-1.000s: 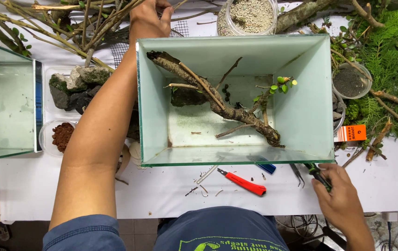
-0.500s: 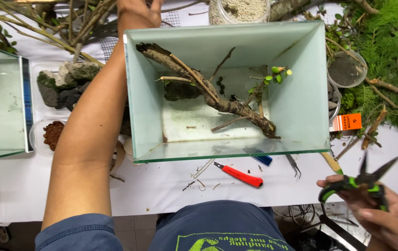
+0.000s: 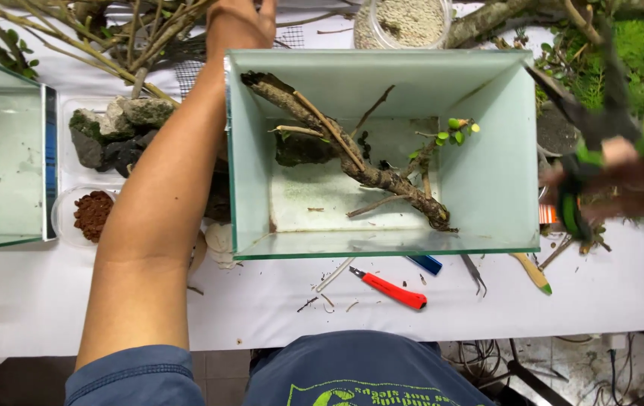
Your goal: Decorating a glass terrarium by gluing plants onto a piece of driftwood and using a lighter.
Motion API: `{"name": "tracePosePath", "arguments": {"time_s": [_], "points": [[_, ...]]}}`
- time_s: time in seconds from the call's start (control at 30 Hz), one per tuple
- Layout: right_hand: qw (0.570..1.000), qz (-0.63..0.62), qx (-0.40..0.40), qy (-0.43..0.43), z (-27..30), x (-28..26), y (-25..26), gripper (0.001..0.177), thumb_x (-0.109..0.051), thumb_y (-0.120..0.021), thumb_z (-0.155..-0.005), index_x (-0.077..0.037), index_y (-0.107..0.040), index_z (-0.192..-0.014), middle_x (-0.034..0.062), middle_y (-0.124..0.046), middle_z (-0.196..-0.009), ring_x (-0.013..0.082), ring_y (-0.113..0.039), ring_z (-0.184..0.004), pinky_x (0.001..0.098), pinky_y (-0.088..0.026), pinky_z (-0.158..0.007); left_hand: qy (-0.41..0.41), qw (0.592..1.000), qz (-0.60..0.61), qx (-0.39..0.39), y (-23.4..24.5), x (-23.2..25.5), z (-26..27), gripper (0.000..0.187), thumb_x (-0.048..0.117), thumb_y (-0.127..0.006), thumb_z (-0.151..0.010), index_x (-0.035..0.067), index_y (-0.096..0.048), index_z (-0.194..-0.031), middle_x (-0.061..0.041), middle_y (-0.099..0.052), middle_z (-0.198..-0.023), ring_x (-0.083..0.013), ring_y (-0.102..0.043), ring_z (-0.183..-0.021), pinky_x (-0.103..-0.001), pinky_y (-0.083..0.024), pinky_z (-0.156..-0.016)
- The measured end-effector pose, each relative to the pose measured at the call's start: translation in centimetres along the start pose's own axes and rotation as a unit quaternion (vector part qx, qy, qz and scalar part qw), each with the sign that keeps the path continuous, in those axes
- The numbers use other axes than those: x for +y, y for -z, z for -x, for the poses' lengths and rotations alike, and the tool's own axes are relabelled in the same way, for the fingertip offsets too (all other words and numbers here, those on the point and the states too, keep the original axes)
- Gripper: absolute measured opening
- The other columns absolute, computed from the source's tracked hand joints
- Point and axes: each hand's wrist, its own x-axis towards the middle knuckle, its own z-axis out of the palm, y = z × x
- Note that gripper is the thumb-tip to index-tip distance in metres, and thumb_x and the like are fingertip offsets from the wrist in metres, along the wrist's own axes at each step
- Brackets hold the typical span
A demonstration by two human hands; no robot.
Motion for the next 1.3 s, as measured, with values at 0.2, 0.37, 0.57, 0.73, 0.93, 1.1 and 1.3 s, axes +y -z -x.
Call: {"name": "tracePosePath", "arguments": {"time_s": [0.2,0.37,0.57,0.73,0.93,1.1,1.3], "points": [[0.958,0.039,0.265,-0.099,-12.9,-20.7,-21.8,0.078,0.039,-0.026,-0.061,0.014,-0.049,-0.13,0.047,-0.074,-0.139,0.0723,-0.075,-0.12,0.0866,-0.056,-0.094,0.103,0.949,0.252,0.16,1.3,0.7,1.4,0.043,0.052,-0.06,-0.102,0.011,-0.071,-0.109,-0.025,-0.074,-0.09,-0.05,-0.069,-0.081,-0.055,-0.053,-0.071],[0.952,0.087,0.264,-0.131,-17.7,-24.9,-28.2,0.042,0.02,-0.022,-0.093,0.021,-0.045,-0.128,0.0451,-0.065,-0.129,0.0622,-0.062,-0.111,0.0731,-0.046,-0.091,0.081,0.871,0.478,0.081,5.7,1.5,4.3,0.024,0.001,-0.058,-0.094,0.014,-0.061,-0.075,0.003,-0.076,-0.078,-0.0071,-0.051,-0.046,-0.033,-0.024,-0.037],[0.967,0.131,0.181,-0.124,-22.0,-24.0,-23.8,0.04,-0.002,-0.03,-0.102,0.015,-0.051,-0.131,0.0291,-0.061,-0.13,0.0406,-0.058,-0.117,0.0532,-0.047,-0.104,0.048,0.908,0.365,0.201,3.8,1.3,3.4,0.02,0.032,-0.061,-0.103,0.022,-0.069,-0.119,0.0,-0.076,-0.085,-0.0127,-0.068,-0.059,-0.032,-0.041,-0.043],[0.969,0.181,0.13,-0.108,-24.2,-23.9,-20.8,0.044,-0.009,-0.028,-0.106,0.018,-0.051,-0.132,0.03,-0.063,-0.138,0.045,-0.061,-0.116,0.055,-0.05,-0.1,0.098,0.927,0.327,0.153,3.1,1.7,2.5,0.041,0.048,-0.058,-0.106,0.022,-0.056,-0.138,-0.003,-0.076,-0.089,-0.0189,-0.068,-0.051,-0.035,-0.04,-0.037],[0.984,0.161,-0.048,-0.057,-29.3,-20.9,-10.2,0.04,0.004,-0.047,-0.092,0.0,-0.055,-0.131,0.0247,-0.064,-0.152,0.0391,-0.066,-0.135,0.0414,-0.055,-0.087,0.06,0.955,0.286,0.044,2.1,1.6,2.2,0.044,0.013,-0.044,-0.106,0.023,-0.048,-0.149,-0.004,-0.059,-0.136,-0.0085,-0.04,-0.042,-0.03,-0.023,-0.035],[0.974,0.201,-0.09,-0.058,-32.1,-20.9,-9.8,0.052,0.009,-0.05,-0.087,-0.001,-0.053,-0.138,0.0238,-0.062,-0.152,0.0366,-0.064,-0.135,0.0393,-0.054,-0.091,0.084,0.934,0.332,0.102,2.9,1.9,2.1,0.033,0.034,-0.052,-0.107,0.019,-0.06,-0.136,-0.004,-0.074,-0.077,-0.0126,-0.049,-0.036,-0.036,-0.026,-0.031],[0.983,0.125,-0.026,-0.132,-35.2,-20.4,-8.9,0.037,-0.011,-0.051,-0.099,-0.001,-0.062,-0.133,0.018,-0.07,-0.137,0.0286,-0.07,-0.122,0.026,-0.056,-0.083,-0.063,0.954,-0.172,0.236,2.2,1.7,2.1,0.069,-0.008,-0.041,-0.083,0.014,-0.048,-0.148,-0.016,-0.048,-0.076,-0.0136,-0.035,-0.045,-0.028,-0.032,-0.025]]}}
